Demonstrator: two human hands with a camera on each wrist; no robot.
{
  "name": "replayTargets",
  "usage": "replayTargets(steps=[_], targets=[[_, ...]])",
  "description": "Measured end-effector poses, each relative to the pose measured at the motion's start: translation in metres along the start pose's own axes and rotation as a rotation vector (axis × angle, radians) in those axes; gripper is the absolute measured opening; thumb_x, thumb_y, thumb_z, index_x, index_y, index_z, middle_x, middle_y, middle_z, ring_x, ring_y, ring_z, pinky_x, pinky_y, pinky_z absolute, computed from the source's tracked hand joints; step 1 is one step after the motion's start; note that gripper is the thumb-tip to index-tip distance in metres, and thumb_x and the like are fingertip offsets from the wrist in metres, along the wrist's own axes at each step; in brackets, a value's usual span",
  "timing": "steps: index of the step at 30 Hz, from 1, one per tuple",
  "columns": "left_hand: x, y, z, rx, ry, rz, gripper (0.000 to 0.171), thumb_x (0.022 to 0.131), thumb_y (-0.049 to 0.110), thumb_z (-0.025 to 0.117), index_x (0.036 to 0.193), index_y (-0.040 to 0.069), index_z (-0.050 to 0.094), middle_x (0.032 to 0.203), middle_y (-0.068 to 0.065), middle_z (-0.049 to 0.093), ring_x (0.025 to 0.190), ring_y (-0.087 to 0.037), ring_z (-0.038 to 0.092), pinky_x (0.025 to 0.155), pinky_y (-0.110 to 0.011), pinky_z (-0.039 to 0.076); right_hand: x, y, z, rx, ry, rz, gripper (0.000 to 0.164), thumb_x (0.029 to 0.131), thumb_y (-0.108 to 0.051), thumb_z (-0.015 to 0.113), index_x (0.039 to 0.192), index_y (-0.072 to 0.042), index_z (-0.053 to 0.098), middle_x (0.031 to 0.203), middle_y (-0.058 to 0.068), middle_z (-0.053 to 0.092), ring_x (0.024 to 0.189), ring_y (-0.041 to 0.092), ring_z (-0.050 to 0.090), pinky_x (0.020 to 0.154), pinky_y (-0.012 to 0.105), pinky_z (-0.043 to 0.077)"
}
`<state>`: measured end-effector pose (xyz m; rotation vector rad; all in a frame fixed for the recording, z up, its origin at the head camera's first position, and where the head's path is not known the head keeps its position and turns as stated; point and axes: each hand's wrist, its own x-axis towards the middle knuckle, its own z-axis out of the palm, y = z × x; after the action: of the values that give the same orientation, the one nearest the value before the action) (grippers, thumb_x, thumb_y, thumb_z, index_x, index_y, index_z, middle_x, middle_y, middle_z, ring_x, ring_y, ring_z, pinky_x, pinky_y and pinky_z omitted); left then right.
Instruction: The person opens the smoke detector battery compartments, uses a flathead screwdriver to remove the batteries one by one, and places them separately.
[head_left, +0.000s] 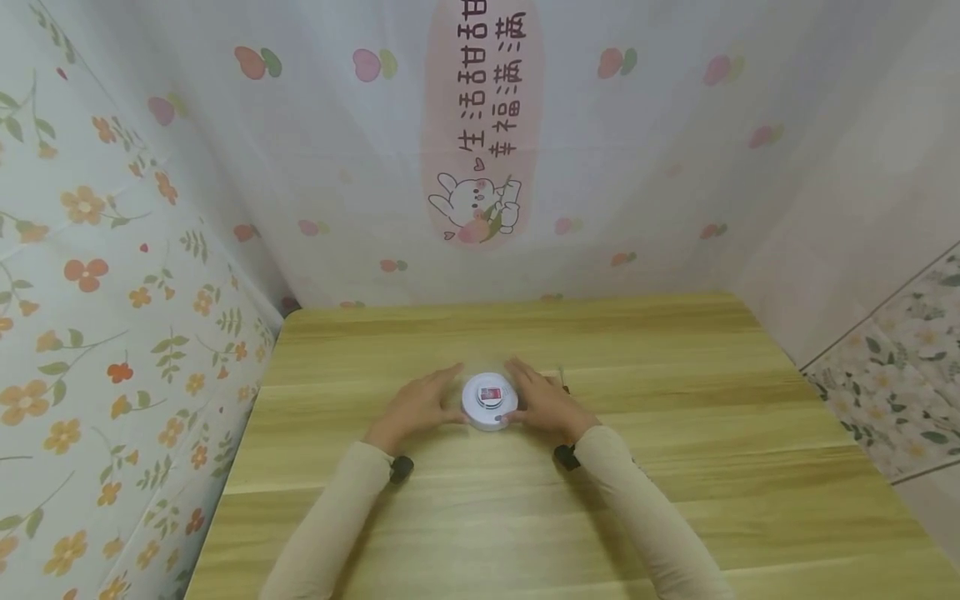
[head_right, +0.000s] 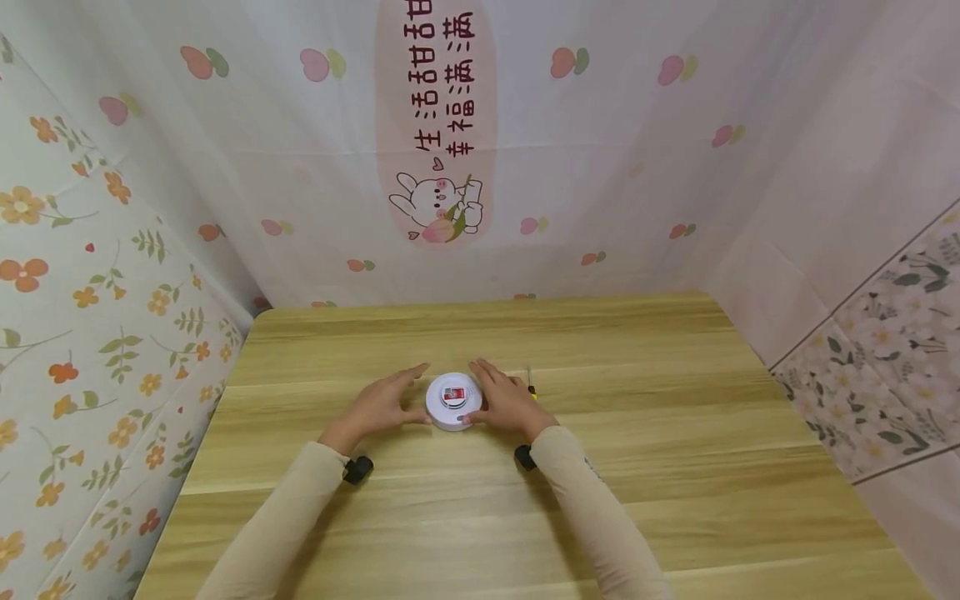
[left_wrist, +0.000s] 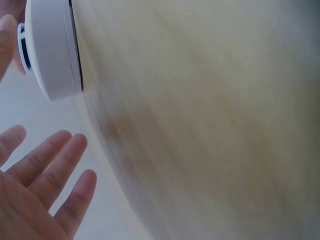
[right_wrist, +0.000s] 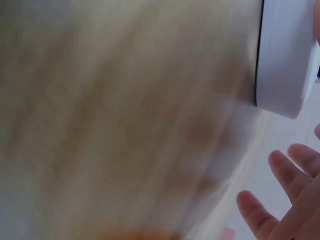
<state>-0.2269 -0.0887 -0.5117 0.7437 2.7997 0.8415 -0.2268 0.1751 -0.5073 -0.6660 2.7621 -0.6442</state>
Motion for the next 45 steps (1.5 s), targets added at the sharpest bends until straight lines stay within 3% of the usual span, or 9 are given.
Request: replayTargets(steps=[9,17,25,33,37,45], targets=[[0.0,0.005,0.005,-0.055,-0.03,0.004,0.09,0.074,0.048,0.078,0.148,0.016,0.038,0.149,-0.007,0.046,0.136,-0.029,0.045,0.111,-0.049,0.037,-0.006,0.004,0.007,0.025,-0.036,-0.009,0.102,0.076,-0.055,0.073,0.154,-0.013,0.021,0.156,0.011,0.033,0.144,0.028,0.032,0.114,0.057,0.026],[0.001,0.007,0.008,-0.09,-0.032,0.014,0.072,0.077,0.039,0.079,0.137,0.013,0.05,0.141,-0.008,0.055,0.131,-0.028,0.05,0.11,-0.047,0.04,-0.006,0.003,0.007,0.043,-0.013,0.014,0.082,0.081,-0.042,0.075,0.146,-0.008,0.036,0.146,0.009,0.046,0.137,0.025,0.042,0.113,0.054,0.028],[0.003,0.012,0.009,-0.054,-0.045,0.023,0.071,0.076,0.027,0.081,0.136,0.007,0.05,0.138,-0.012,0.056,0.128,-0.03,0.052,0.109,-0.047,0.041,-0.006,-0.003,0.006,0.071,0.0,0.029,0.074,0.084,-0.034,0.075,0.142,-0.005,0.041,0.145,0.013,0.05,0.135,0.029,0.045,0.113,0.055,0.029],[0.003,0.017,0.01,0.012,-0.052,0.005,0.068,0.078,0.025,0.08,0.137,0.009,0.05,0.138,-0.012,0.056,0.127,-0.03,0.053,0.108,-0.045,0.042,-0.007,-0.001,0.011,0.043,0.031,0.034,0.073,0.084,-0.036,0.074,0.142,-0.007,0.041,0.144,0.011,0.051,0.134,0.027,0.047,0.112,0.054,0.032],[0.004,0.016,0.011,-0.013,-0.039,0.023,0.066,0.079,0.024,0.079,0.136,0.007,0.051,0.136,-0.013,0.057,0.126,-0.031,0.054,0.107,-0.046,0.043,-0.006,-0.001,0.011,0.058,0.033,0.048,0.073,0.084,-0.035,0.074,0.143,-0.007,0.041,0.145,0.011,0.05,0.135,0.027,0.046,0.114,0.053,0.03],[0.003,0.012,0.013,-0.061,-0.039,-0.007,0.062,0.082,0.026,0.076,0.137,0.01,0.051,0.136,-0.011,0.058,0.126,-0.03,0.054,0.109,-0.045,0.041,-0.004,-0.001,0.013,0.185,0.034,0.074,0.073,0.081,-0.028,0.078,0.141,-0.008,0.043,0.144,0.012,0.051,0.135,0.03,0.045,0.114,0.047,0.034]])
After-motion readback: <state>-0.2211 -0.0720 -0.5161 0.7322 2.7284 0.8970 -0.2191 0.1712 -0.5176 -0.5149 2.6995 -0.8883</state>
